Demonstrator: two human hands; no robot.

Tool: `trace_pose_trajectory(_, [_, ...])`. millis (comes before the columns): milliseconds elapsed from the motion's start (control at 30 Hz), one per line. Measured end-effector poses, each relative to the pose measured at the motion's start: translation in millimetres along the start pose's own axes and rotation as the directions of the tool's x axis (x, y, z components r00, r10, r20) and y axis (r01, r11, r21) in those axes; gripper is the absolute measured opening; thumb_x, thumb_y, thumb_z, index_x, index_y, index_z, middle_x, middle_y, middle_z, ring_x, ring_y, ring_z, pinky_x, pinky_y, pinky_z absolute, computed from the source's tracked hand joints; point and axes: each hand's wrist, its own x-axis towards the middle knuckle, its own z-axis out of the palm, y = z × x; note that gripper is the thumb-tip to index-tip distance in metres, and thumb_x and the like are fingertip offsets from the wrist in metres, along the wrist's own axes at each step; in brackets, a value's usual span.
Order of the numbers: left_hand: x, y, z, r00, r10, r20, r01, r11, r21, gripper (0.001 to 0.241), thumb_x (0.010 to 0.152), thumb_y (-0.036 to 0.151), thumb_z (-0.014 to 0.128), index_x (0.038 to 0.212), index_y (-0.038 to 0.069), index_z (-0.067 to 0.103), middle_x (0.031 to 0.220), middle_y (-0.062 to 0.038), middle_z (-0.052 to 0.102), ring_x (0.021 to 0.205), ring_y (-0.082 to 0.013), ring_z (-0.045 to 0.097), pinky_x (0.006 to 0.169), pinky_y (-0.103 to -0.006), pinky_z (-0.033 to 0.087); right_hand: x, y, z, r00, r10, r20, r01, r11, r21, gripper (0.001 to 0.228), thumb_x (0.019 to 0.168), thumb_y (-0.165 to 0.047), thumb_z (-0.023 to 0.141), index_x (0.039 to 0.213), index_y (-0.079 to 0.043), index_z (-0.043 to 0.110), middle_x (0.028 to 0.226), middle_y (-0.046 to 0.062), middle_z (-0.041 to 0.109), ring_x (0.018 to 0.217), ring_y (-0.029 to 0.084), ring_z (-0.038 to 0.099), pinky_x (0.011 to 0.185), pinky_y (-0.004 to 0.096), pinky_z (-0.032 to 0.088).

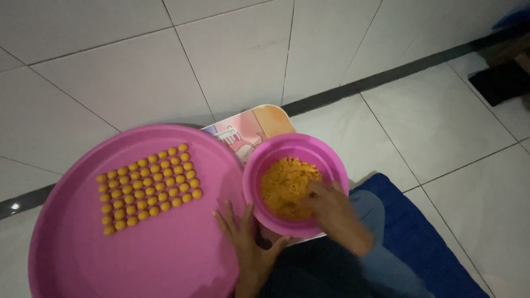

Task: Forming small yellow dough balls by hand and arranging them in a grid on a pink tray.

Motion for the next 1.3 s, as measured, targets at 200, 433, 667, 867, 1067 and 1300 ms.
trace_pose_trajectory(200, [-2, -1, 0, 1.000, -0.004, 0.010, 0.004, 1.000, 0.014, 0.111, 0.056, 0.044, 0.098, 0.148, 0.013, 0.045, 0.164, -0.029, 0.014, 0.150, -0.0591, -0.002, 0.115, -0.0741, 0.011, -7, -4, -20, 0.989, 0.087, -0.121, -0.091, 0.995, -0.028, 0.028, 0.072, 0.000, 0.069, 0.098, -0.004, 0.078, 0.102, 0.011, 0.069, 0.095, 0.032, 0.062, 0.086, 0.043, 0.049])
trace_pose_trajectory(433, [-1, 0, -1, 1.000, 0.002, 0.003, -0.002, 1.000, 0.020, 0.110, 0.057, 0.043, 0.098, 0.148, 0.013, 0.045, 0.164, -0.030, 0.014, 0.150, -0.0596, -0.001, 0.116, -0.0734, 0.009, 20, -1, 4, 0.977, 0.070, -0.201, -0.076, 0.997, -0.021, 0.035, 0.069, 0.007, 0.066, 0.102, -0.002, 0.077, 0.100, 0.014, 0.066, 0.097, 0.034, 0.062, 0.085, 0.045, 0.048])
trace_pose_trajectory(667, [-1, 1, 2, 0.997, -0.071, 0.013, 0.071, 0.997, 0.006, 0.112, 0.052, 0.042, 0.100, 0.146, 0.016, 0.046, 0.163, -0.030, 0.015, 0.150, -0.0582, -0.003, 0.116, -0.0713, 0.011, 3, 3, 10, 0.991, 0.127, -0.043, -0.131, 0.987, -0.088, 0.023, 0.080, 0.003, 0.066, 0.102, 0.001, 0.075, 0.106, 0.015, 0.067, 0.098, 0.031, 0.063, 0.085, 0.042, 0.052])
trace_pose_trajectory(867, [0, 3, 0, 1.000, -0.018, -0.021, 0.017, 0.999, -0.040, 0.115, 0.051, 0.043, 0.099, 0.147, 0.015, 0.043, 0.163, -0.030, 0.015, 0.150, -0.0578, -0.004, 0.116, -0.0718, 0.011, -16, -6, -11, 0.991, 0.132, 0.007, -0.131, 0.990, -0.052, 0.023, 0.074, -0.005, 0.071, 0.094, -0.007, 0.082, 0.100, 0.013, 0.070, 0.099, 0.032, 0.064, 0.092, 0.047, 0.049])
trace_pose_trajectory(1067, [1, 2, -1, 0.993, -0.095, 0.072, 0.097, 0.995, -0.025, 0.112, 0.054, 0.039, 0.098, 0.149, 0.016, 0.042, 0.164, -0.030, 0.012, 0.151, -0.0574, -0.005, 0.117, -0.0699, 0.012, 3, -5, -9, 0.991, 0.125, -0.044, -0.125, 0.992, 0.001, 0.026, 0.077, 0.002, 0.068, 0.101, -0.001, 0.078, 0.106, 0.015, 0.068, 0.100, 0.034, 0.063, 0.088, 0.045, 0.049])
trace_pose_trajectory(1300, [-2, 3, -2, 0.995, -0.077, 0.056, 0.079, 0.996, -0.036, 0.109, 0.059, 0.042, 0.097, 0.149, 0.014, 0.042, 0.163, -0.032, 0.012, 0.150, -0.0583, -0.002, 0.115, -0.0715, 0.011, 12, -5, -11, 0.987, 0.115, 0.115, -0.113, 0.993, -0.030, 0.040, 0.071, 0.006, 0.067, 0.106, -0.008, 0.081, 0.103, 0.013, 0.068, 0.096, 0.031, 0.063, 0.083, 0.044, 0.049])
